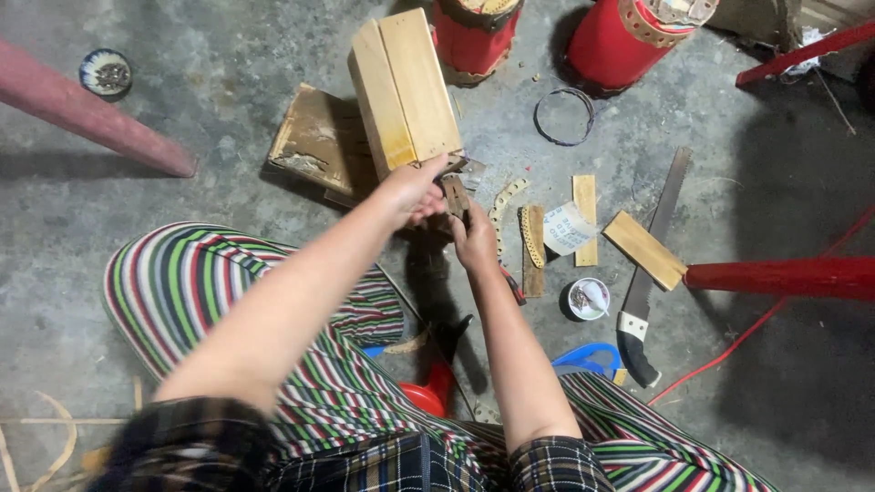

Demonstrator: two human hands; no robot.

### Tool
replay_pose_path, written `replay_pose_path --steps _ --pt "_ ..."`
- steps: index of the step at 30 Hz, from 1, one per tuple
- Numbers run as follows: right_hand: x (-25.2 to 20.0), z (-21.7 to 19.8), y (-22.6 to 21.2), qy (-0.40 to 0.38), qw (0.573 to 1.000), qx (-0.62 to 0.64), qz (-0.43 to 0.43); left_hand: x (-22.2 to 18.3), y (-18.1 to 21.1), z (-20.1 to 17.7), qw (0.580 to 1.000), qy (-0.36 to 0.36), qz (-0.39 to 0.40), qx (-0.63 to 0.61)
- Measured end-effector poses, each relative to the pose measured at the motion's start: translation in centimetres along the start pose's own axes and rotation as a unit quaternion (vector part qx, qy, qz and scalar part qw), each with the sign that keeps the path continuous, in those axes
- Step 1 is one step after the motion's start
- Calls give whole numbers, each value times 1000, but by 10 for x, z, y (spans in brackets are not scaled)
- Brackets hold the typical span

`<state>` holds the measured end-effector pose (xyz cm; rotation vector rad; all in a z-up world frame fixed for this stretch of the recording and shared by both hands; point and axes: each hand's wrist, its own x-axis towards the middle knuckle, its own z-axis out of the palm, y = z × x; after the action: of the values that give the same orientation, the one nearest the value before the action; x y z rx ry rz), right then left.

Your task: Assembling a small wooden box using a hammer and clamps on the floor.

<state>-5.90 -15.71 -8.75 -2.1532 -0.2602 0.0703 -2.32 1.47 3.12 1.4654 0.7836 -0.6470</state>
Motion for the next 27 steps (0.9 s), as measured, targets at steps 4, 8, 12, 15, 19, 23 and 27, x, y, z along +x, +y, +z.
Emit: replay_pose_path --steps 4,8,12,15,19,23,27 --pt "2 -7 -4 -30 997 46 61 -89 59 -26 864 115 196 449" --pt "6 -8 -2 -38 995 75 46 -63 64 -55 720 159 351 577" --pt "2 4 30 -48 994 12 99 -47 58 -59 738 74 369 560" --pt "1 -1 16 -35 994 16 101 -27 52 -54 724 62 397 561" --pt "-4 -9 2 -29 994 30 106 -18 60 -50 724 36 406 557" --pt "2 -19 -26 -12 993 61 104 -2 67 -40 723 13 420 549" --pt "11 -21 -42 1 992 85 91 10 72 -28 717 9 426 551"
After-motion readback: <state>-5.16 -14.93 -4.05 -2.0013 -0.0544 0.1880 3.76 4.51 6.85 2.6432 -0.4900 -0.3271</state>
